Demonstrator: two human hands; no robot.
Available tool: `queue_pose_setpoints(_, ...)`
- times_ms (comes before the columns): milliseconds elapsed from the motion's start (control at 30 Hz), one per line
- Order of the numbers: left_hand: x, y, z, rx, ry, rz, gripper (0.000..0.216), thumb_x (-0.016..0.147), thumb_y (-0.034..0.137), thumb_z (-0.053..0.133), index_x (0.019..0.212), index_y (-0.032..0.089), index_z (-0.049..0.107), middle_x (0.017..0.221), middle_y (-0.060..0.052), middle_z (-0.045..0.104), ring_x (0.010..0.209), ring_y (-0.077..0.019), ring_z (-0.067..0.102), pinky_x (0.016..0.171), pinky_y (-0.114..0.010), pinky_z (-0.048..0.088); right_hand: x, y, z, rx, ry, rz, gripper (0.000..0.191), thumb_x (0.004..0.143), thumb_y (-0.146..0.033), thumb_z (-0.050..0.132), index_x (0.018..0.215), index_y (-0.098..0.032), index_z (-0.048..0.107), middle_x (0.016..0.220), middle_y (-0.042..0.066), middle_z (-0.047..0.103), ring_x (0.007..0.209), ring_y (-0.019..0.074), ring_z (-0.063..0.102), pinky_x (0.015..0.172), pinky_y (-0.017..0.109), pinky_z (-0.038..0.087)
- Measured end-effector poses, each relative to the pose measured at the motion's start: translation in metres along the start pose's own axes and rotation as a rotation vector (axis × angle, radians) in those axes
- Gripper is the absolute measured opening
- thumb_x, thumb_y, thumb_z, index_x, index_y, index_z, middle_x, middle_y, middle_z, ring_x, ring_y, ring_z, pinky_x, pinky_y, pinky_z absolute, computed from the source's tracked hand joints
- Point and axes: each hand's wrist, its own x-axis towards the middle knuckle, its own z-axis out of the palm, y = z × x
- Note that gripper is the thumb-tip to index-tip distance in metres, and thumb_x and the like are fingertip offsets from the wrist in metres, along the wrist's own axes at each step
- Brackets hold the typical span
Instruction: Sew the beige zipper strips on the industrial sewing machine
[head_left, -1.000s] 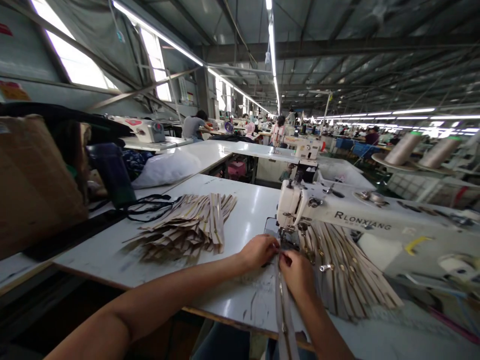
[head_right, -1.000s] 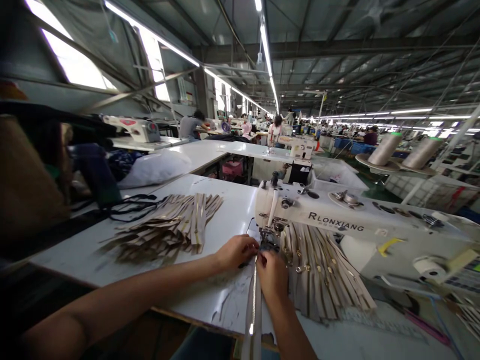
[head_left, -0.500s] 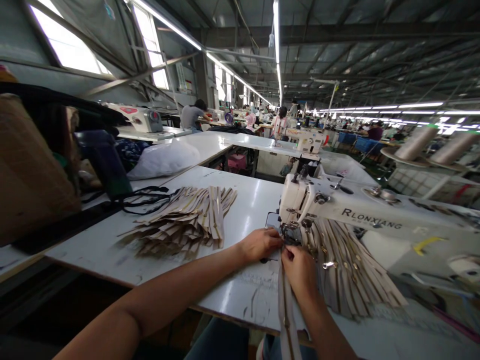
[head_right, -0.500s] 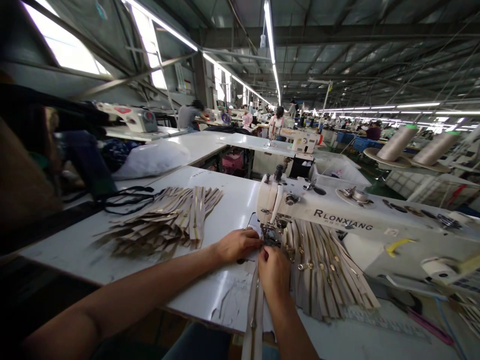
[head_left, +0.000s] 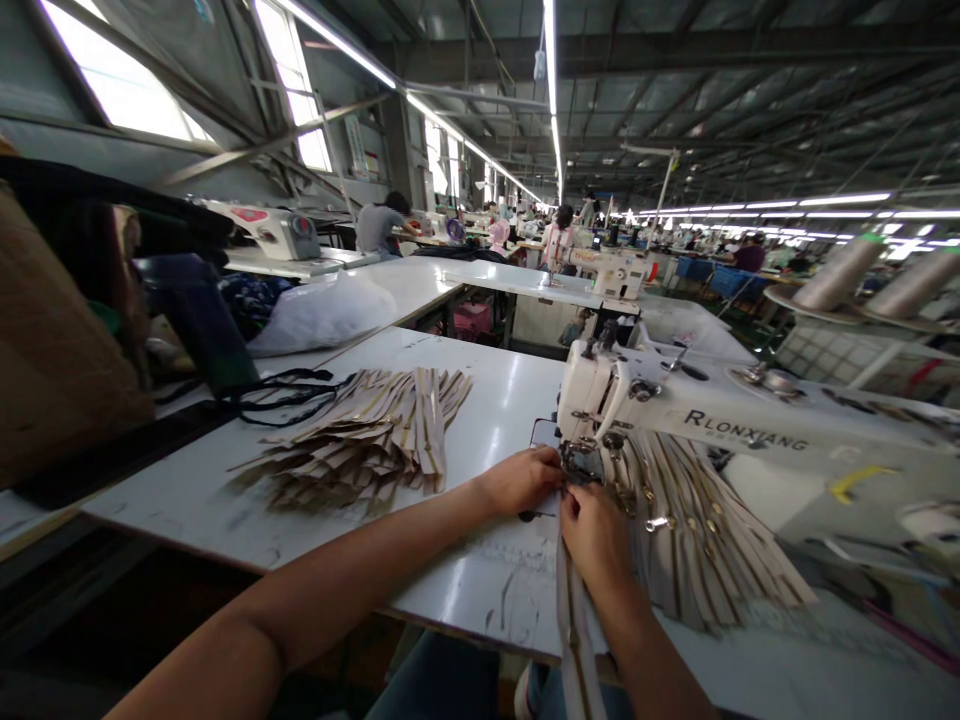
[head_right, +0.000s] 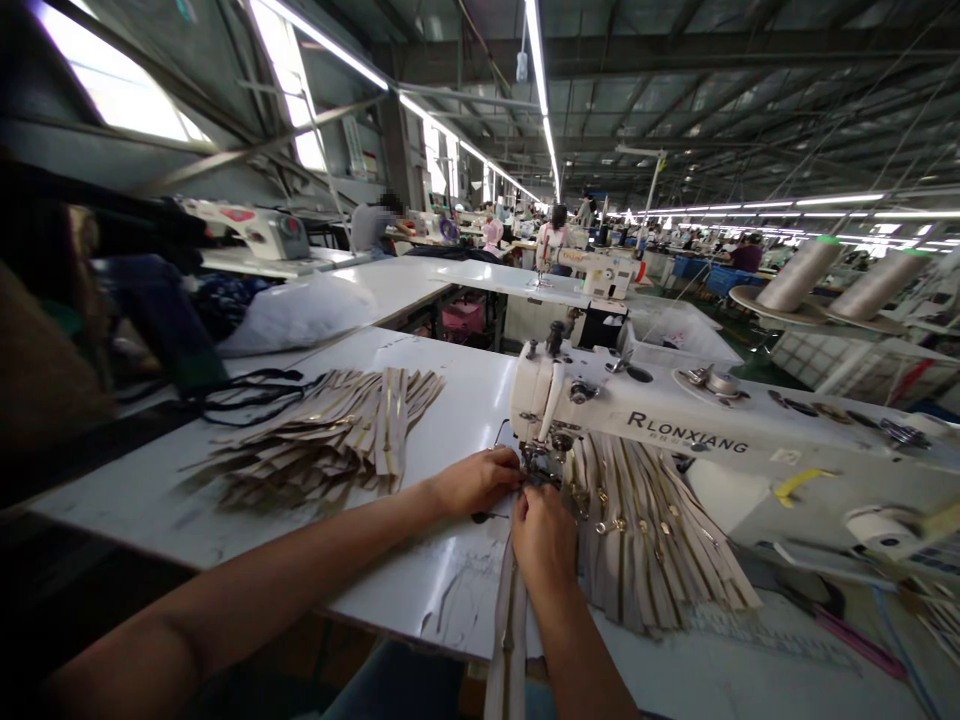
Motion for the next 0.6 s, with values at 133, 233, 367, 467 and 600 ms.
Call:
queue_pose_setpoints(133,0.002,-0.005,0.003,-0.01,-0.01,-0.043,0.02,0.09,0.018,0.056,0.098,0.016,0.073,0.094,-0.01,0.061,0.084,-0.0183,0.059,0.079,-0.028,0.05,0.0,-0.004,-0.002,-0.057,-0.033,-0.006,0.03,0.093,-0.019,0.045,0.108,-0.019,0.07,0.098,0.009,0.069,0.082,0.0178,0.066,0.066,0.025,0.043)
queue_pose_setpoints(233,0.002,-0.009,0.004,-0.043,0.0,-0.036,0.02,0.09,0.019,0.055,0.095,0.016,0.074,0.093,-0.01,0.062,0.084,-0.0186,0.059,0.078,-0.029,0.05,0.0,-0.005,-0.002,-0.074,-0.042,-0.013,0.031,0.094,-0.019,0.043,0.108,-0.019,0.07,0.097,0.008,0.069,0.08,0.0179,0.066,0.064,0.026,0.042)
queue_pose_setpoints(367,0.001,-0.012,0.005,-0.095,0.029,-0.039,0.023,0.093,0.024,0.053,0.098,0.017,0.074,0.097,-0.01,0.063,0.089,-0.0194,0.059,0.082,-0.03,0.05,0.001,-0.005,-0.002,-0.082,-0.051,-0.018,0.03,0.095,-0.02,0.042,0.106,-0.019,0.07,0.094,0.008,0.069,0.08,0.018,0.067,0.063,0.025,0.042)
queue_pose_setpoints(467,0.001,-0.013,0.005,-0.101,0.024,-0.041,0.023,0.093,0.025,0.053,0.097,0.018,0.074,0.099,-0.01,0.063,0.091,-0.0193,0.059,0.084,-0.03,0.05,0.003,-0.005,-0.001,-0.094,-0.058,-0.019,0.03,0.095,-0.02,0.042,0.107,-0.019,0.069,0.094,0.008,0.07,0.08,0.0184,0.067,0.062,0.025,0.042)
queue_pose_setpoints(600,0.002,-0.015,0.004,-0.1,0.014,-0.045,0.022,0.093,0.023,0.053,0.097,0.018,0.074,0.099,-0.009,0.063,0.09,-0.0185,0.059,0.084,-0.03,0.05,0.005,-0.005,-0.001,-0.112,-0.063,-0.019,0.031,0.096,-0.021,0.04,0.109,-0.02,0.068,0.095,0.007,0.071,0.078,0.0176,0.067,0.061,0.025,0.042)
